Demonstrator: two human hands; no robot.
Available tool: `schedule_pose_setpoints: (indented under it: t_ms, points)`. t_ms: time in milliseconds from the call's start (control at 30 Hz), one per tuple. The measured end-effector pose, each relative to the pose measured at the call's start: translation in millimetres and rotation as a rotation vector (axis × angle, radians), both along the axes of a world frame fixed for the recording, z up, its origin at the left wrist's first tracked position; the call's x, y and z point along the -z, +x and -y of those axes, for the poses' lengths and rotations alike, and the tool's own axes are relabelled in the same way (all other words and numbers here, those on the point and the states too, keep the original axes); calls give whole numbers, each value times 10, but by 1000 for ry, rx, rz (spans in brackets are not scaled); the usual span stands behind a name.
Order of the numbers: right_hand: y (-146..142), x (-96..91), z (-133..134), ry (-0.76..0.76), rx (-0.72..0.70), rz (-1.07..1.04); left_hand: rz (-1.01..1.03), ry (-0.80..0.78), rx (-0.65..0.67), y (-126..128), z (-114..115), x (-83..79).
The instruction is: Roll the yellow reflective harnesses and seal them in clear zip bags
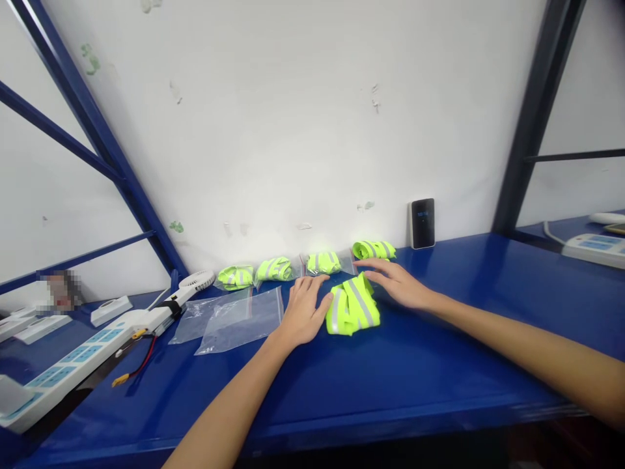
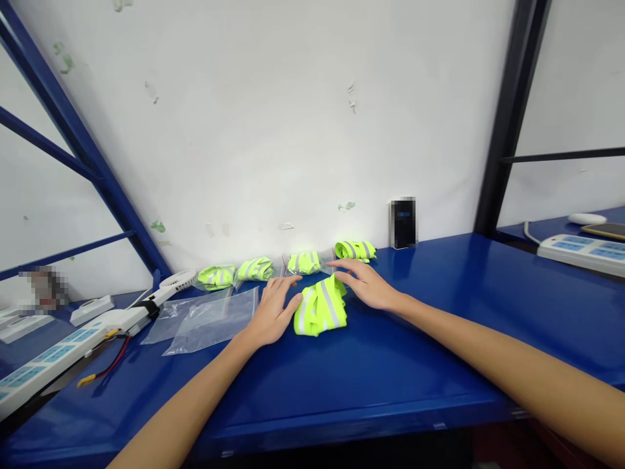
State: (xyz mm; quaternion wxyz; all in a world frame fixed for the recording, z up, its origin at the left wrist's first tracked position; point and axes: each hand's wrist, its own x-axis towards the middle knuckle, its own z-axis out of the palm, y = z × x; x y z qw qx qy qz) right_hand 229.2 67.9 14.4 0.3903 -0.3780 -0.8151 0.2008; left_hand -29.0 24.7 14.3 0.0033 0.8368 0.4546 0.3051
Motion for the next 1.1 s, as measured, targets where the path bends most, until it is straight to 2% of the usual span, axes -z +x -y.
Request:
schedule_pose_setpoints:
  t_ms: [67, 167, 267, 333, 467, 567, 700, 867, 967, 1033, 1100]
  points:
    - [41, 19, -18, -64, -23, 6, 2, -15, 25, -20, -3, -8]
    - [70, 13, 10, -164, -165, 72, -18, -60, 70, -39, 1, -28]
    - [36, 9, 51, -191, -264, 121, -32, -113, 64, -31, 20, -50]
    - [10, 36, 47, -138, -221, 154, -51, -149, 39, -21, 30, -57]
    - [0, 121, -6, 45, 20, 190, -147, -207, -4, -15, 28, -51]
    - [8, 133, -6, 10, 120, 190, -147, -248, -13, -27, 23, -43]
    - [-14, 79, 72, -103, -77, 225, -134, -282, 5, -36, 31, -35]
    - [-86, 15, 180, -18, -206, 187, -108, -320, 112, -5, 41, -12]
    - [-101, 1, 212, -11, -277, 167, -70, -244, 149, -1, 51, -25]
    - [-88, 2, 212, 4, -301, 151, -52, -98, 147, -16, 83, -55]
    - [-62, 7, 195, 46, -302, 126, -85, 63, 217, -35, 143, -85]
